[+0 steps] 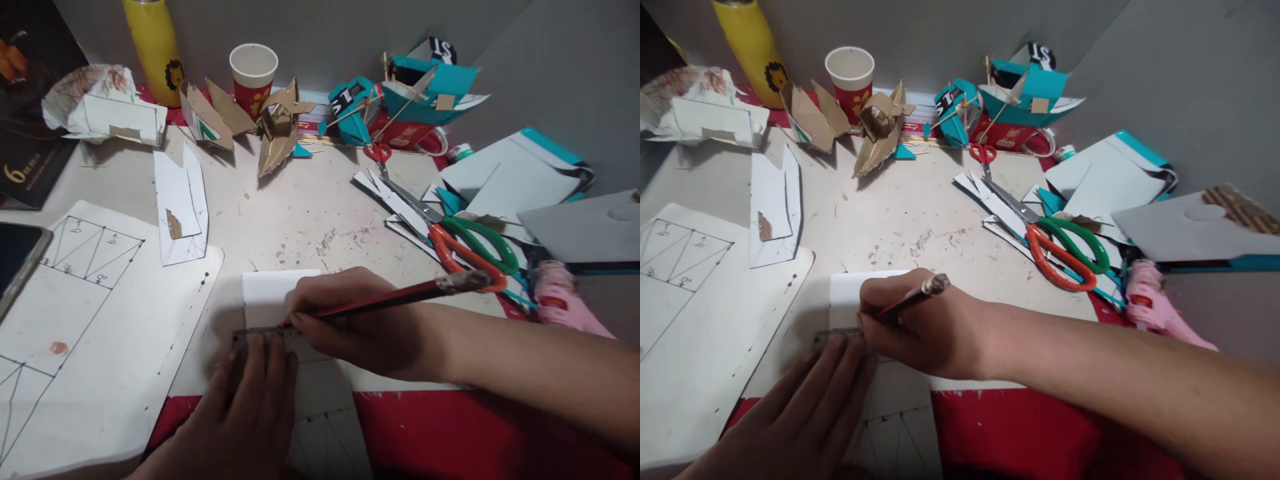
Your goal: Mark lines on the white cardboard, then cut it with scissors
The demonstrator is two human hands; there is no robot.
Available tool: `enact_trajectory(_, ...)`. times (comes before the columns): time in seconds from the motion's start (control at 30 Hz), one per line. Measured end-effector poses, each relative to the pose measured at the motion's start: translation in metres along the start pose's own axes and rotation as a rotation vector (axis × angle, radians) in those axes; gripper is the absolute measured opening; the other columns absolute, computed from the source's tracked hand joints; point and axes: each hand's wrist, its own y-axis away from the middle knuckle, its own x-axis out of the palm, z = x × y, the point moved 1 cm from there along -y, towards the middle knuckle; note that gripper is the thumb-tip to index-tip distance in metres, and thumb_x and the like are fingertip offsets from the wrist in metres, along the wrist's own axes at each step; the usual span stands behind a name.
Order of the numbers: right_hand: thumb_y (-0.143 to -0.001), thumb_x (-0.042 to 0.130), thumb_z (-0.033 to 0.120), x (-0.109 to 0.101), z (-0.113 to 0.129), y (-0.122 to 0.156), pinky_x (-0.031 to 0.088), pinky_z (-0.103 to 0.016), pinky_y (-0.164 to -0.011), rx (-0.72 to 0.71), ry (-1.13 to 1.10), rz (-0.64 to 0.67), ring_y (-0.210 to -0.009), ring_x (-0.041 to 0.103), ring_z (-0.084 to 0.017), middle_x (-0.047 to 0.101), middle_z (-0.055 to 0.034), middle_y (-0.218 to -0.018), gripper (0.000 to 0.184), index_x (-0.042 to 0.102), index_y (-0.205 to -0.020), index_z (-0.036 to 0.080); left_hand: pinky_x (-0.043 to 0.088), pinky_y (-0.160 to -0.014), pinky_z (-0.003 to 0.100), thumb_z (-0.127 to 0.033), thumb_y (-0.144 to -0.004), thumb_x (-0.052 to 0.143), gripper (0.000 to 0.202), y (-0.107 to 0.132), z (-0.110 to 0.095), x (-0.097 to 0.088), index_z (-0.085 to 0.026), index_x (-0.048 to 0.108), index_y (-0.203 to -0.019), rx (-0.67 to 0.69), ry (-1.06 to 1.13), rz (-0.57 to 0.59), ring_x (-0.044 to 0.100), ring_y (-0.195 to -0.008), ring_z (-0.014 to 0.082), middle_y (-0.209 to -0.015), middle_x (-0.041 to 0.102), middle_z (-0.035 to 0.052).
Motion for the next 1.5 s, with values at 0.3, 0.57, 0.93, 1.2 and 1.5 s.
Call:
enact_trajectory(0.3, -0.095, 0.05, 0.019, -0.002, -0.002, 0.012, 0.035, -0.02, -0.053, -0.001, 0.028, 0.003, -0.059, 0.038, -0.008, 0.05, 0.0031, -0.065, 0.019, 0.058, -0.079, 0.016, 0.04, -0.098, 0.047, -0.052, -0.098, 0.036, 0.061, 0.0, 0.001, -0.001, -0.005, 0.054, -0.131, 0.017, -0.001, 0.008, 0.052, -0.124, 0.0341, -0.134, 0.061, 0.0169)
enact_trajectory(0.57, -0.098, 0.05, 0.026, -0.002, -0.007, 0.019, 0.034, -0.022, -0.052, 0.017, 0.039, -0.014, -0.059, 0.038, -0.009, 0.048, 0.003, -0.065, 0.021, 0.055, -0.08, 0.017, 0.039, -0.099, 0.047, -0.051, -0.098, 0.036, 0.06, 0.0, -0.001, 0.001, -0.005, 0.053, -0.131, 0.002, 0.008, 0.001, 0.051, -0.124, 0.0339, -0.135, 0.06, 0.0175)
enact_trajectory(0.93, -0.096, 0.049, 0.017, -0.011, 0.003, 0.022, 0.033, -0.022, -0.051, 0.068, 0.005, 0.082, -0.059, 0.037, -0.009, 0.048, 0.0035, -0.066, 0.013, 0.056, -0.086, 0.016, 0.038, -0.1, 0.047, -0.054, -0.096, 0.038, 0.061, -0.001, 0.001, 0.0, -0.006, 0.055, -0.129, 0.009, 0.016, 0.012, 0.05, -0.124, 0.0345, -0.133, 0.061, 0.0176)
enact_trajectory(1.2, -0.095, 0.049, 0.015, -0.015, 0.006, 0.027, 0.031, -0.021, -0.048, 0.069, 0.059, 0.077, -0.055, 0.033, -0.009, 0.041, 0.0055, -0.062, 0.02, 0.048, -0.076, 0.018, 0.038, -0.098, 0.048, -0.055, -0.096, 0.039, 0.064, 0.001, 0.001, 0.002, -0.004, 0.054, -0.13, 0.021, 0.008, 0.003, 0.049, -0.124, 0.0361, -0.135, 0.06, 0.0193)
enact_trajectory(1.5, -0.097, 0.046, 0.018, -0.019, 0.005, 0.036, 0.032, -0.023, -0.047, 0.014, 0.184, 0.034, -0.051, 0.039, -0.008, 0.045, 0.0036, -0.061, 0.02, 0.05, -0.078, 0.019, 0.038, -0.099, 0.047, -0.055, -0.095, 0.041, 0.062, 0.001, 0.001, 0.0, -0.007, 0.056, -0.13, 0.013, 0.02, 0.027, 0.049, -0.125, 0.0351, -0.135, 0.06, 0.0177)
